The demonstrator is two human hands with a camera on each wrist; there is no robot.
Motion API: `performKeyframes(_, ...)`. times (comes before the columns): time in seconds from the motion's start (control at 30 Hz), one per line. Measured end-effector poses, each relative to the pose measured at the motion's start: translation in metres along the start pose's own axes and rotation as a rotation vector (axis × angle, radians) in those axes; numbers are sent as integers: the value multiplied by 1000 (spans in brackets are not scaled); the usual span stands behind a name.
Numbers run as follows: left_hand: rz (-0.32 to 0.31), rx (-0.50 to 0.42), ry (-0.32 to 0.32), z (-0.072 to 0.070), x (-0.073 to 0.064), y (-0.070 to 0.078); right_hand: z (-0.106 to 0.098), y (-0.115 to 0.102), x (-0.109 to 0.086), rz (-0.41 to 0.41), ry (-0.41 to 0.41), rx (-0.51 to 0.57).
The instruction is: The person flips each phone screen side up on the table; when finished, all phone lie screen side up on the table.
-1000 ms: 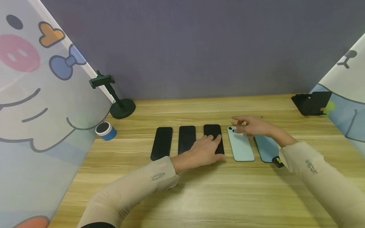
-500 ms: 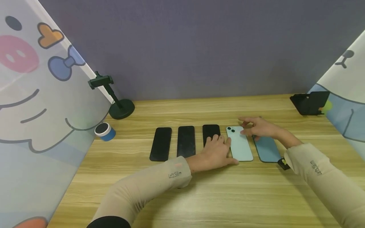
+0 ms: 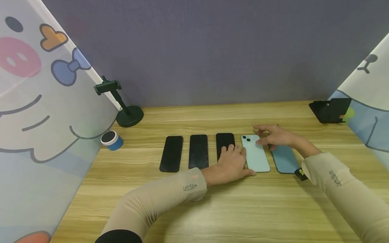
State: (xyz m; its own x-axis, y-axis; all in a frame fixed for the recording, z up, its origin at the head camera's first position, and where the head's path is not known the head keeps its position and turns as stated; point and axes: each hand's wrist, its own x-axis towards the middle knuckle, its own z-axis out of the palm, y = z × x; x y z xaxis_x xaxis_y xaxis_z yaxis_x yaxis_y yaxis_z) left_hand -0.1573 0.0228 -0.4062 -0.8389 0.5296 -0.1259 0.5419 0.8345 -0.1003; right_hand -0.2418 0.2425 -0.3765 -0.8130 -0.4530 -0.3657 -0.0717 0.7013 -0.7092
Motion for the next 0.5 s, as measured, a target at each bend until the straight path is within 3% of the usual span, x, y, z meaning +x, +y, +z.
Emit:
performKeyframes(0.27, 1, -20, -5, -2, 1, -1, 0, -1, 3, 18, -9, 21)
performKeyframes(0.5, 22, -32, -4, -3, 1, -1, -8, 2, 7, 82, -66, 129)
